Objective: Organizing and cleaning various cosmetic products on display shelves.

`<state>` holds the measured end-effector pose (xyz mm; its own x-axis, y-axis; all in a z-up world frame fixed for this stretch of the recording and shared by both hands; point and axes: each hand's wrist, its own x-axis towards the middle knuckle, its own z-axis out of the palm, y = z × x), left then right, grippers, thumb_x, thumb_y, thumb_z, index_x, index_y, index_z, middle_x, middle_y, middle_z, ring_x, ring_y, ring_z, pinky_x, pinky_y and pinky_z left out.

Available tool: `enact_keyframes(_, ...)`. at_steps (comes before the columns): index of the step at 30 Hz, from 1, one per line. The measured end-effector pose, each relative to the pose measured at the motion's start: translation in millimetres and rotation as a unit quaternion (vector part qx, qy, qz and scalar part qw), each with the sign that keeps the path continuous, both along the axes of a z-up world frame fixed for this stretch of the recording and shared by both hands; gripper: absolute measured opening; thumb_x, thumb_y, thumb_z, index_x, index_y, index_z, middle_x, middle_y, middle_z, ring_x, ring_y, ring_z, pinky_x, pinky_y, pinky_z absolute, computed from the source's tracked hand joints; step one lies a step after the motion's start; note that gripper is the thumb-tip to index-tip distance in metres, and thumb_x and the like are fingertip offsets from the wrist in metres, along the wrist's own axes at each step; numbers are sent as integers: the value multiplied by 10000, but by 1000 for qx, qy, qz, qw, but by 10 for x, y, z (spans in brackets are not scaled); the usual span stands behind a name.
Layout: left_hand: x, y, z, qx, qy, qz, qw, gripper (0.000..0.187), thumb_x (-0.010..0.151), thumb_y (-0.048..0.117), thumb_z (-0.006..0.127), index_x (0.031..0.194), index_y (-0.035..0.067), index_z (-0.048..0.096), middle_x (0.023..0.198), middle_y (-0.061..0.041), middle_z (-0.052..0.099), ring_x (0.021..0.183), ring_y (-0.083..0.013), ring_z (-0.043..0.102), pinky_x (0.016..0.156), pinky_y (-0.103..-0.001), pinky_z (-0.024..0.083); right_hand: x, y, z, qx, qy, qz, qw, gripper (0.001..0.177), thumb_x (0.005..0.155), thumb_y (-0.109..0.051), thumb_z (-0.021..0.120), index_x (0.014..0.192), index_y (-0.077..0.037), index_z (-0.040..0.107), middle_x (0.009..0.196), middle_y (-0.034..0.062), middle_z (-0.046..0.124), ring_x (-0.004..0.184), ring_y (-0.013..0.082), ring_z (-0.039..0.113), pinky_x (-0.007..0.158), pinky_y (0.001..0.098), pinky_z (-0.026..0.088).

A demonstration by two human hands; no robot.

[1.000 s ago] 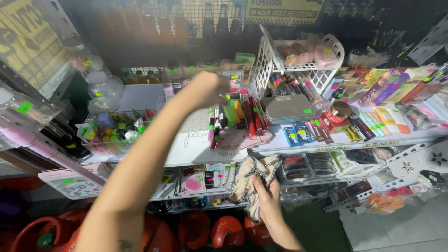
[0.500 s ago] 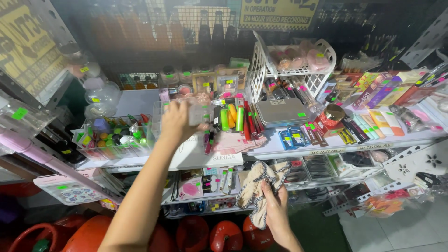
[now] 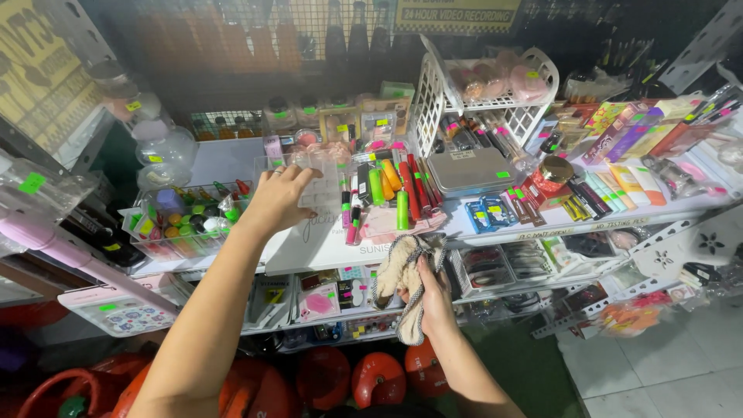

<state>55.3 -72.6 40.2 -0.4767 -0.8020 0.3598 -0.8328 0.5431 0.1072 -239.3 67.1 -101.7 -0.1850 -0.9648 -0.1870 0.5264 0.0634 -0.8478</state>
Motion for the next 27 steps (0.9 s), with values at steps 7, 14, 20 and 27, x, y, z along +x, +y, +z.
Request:
enact_keyframes(7,39,15,119,-74,19,-19,997,800,603,255,927,1321,184,583,1254,-102,630,1194,-388,580,971,-496,425,218,-85,79,-38,29,-52,998,354,974,-309,635,1202,-41,594,998,48,698,750,141,677,534,301,522)
enact_keyframes(14,94,61,433,-80,69,-43,994,826,583,297,932,1336,157,624,1197,-102,637,1149,-357,585,964,-506,413,275,-24,231,-19,72,-28,997,256,986,-305,635,1094,-77,676,843,17,709,638,112,635,484,271,470)
enact_keyframes(20,59,189,719,-82,131,-75,985,820,604,304,940,1351,147,638,1156,-98,631,1133,-351,577,944,-496,403,398,-12,204,-1,61,-79,995,266,976,-311,629,1129,-99,676,889,4,724,686,105,659,501,274,475)
enact_keyframes(27,-94,362,799,-84,186,-119,972,840,634,291,939,1393,125,618,1147,-111,621,1082,-357,582,931,-495,448,358,-38,158,-8,-10,-80,997,309,979,-336,618,1179,-105,665,975,16,718,768,117,661,546,290,483)
